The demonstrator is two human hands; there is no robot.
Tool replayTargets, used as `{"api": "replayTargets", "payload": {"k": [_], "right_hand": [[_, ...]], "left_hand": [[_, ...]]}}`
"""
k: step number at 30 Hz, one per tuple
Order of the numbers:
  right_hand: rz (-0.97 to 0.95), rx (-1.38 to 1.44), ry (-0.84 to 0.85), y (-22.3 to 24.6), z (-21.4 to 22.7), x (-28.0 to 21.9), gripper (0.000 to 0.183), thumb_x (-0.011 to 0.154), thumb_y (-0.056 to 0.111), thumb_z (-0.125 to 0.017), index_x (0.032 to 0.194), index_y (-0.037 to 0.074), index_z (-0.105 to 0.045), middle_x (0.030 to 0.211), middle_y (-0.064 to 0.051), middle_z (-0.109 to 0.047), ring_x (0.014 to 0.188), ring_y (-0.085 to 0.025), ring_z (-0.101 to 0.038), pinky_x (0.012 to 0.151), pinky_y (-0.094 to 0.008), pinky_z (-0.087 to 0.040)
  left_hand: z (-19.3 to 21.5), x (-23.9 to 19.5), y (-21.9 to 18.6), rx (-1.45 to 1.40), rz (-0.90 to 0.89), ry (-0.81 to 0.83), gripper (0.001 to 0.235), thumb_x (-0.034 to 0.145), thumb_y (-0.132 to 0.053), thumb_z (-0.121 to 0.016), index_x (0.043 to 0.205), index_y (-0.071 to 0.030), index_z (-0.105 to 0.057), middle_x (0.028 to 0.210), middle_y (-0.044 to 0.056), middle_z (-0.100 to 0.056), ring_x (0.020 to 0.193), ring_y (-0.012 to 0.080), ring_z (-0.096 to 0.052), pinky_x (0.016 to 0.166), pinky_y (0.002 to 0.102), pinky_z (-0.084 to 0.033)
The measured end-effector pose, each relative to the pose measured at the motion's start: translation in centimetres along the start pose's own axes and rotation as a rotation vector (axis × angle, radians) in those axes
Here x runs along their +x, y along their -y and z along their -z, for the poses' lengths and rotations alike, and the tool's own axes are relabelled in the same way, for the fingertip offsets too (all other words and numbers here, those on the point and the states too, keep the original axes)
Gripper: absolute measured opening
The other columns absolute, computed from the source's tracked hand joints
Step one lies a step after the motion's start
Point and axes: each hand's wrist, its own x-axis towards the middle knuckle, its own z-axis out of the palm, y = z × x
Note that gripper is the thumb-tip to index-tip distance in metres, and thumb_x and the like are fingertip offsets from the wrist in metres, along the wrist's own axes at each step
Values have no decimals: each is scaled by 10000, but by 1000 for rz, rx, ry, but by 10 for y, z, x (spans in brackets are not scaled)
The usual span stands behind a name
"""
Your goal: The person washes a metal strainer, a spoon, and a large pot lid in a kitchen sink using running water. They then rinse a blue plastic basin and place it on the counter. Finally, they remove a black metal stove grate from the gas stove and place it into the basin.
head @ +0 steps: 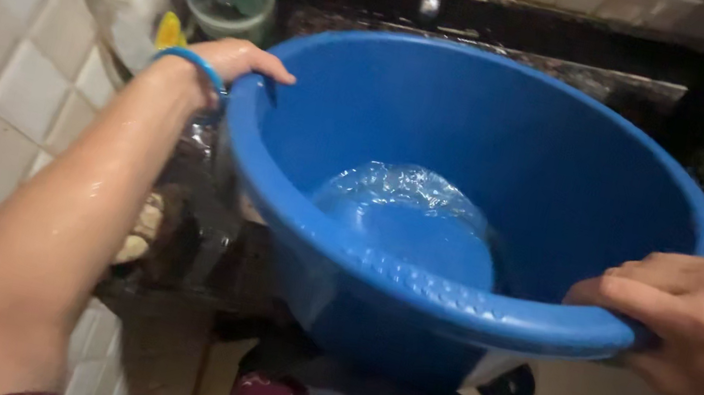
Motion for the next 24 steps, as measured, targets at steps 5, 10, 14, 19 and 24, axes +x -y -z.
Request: {"api": "replayTargets", "payload": {"k": [5, 10, 14, 19, 24], "right_hand": [[26, 96, 20, -1, -21, -35, 278, 665, 292, -864, 932, 233, -812, 800, 92, -804, 742, -94, -773, 695, -314, -599], [255, 247, 61, 12, -42, -43, 369, 716, 381, -889, 1030, 203, -812, 963, 39, -806, 855, -144, -757, 747, -345, -580], [400, 447, 160, 23, -56, -33, 595, 669, 400, -870, 1192, 130, -784, 1145, -76, -789, 1032, -247, -728, 839, -384, -574], [241, 384, 298, 16, -84, -9, 654, 778, 516, -683, 1315, 144, -716, 1268, -98, -742, 1171, -289, -689, 1043, -474, -449], [-58, 36, 95, -9, -131, 25, 766, 902, 673, -368, 1372, 118, -610, 1427, -114, -590, 1429, -298, -475, 1221, -650, -156]], "left_hand": [[-25, -52, -7, -3, -25, -138, 216, 794, -160, -748, 940, -2, -729, 787, 102, -737, 632, 203, -690, 602, 329, -592], [-46, -103, -7, 103, -101, -304, 252, 772, -86, -740, 998, 17, -700, 792, 110, -705, 615, 206, -658, 569, 343, -554], [-61, -143, -16, 71, -302, -318, 349, 713, 21, -702, 1061, 36, -675, 816, 116, -697, 623, 209, -683, 569, 347, -584], [-96, -183, -35, 92, -678, -375, 538, 669, 105, -661, 1199, 13, -634, 968, 78, -680, 820, 177, -689, 695, 291, -586], [-116, -170, -28, 102, -1100, -394, 639, 626, 114, -612, 1257, 22, -565, 1184, 81, -655, 1102, 159, -652, 964, 259, -543]]}}
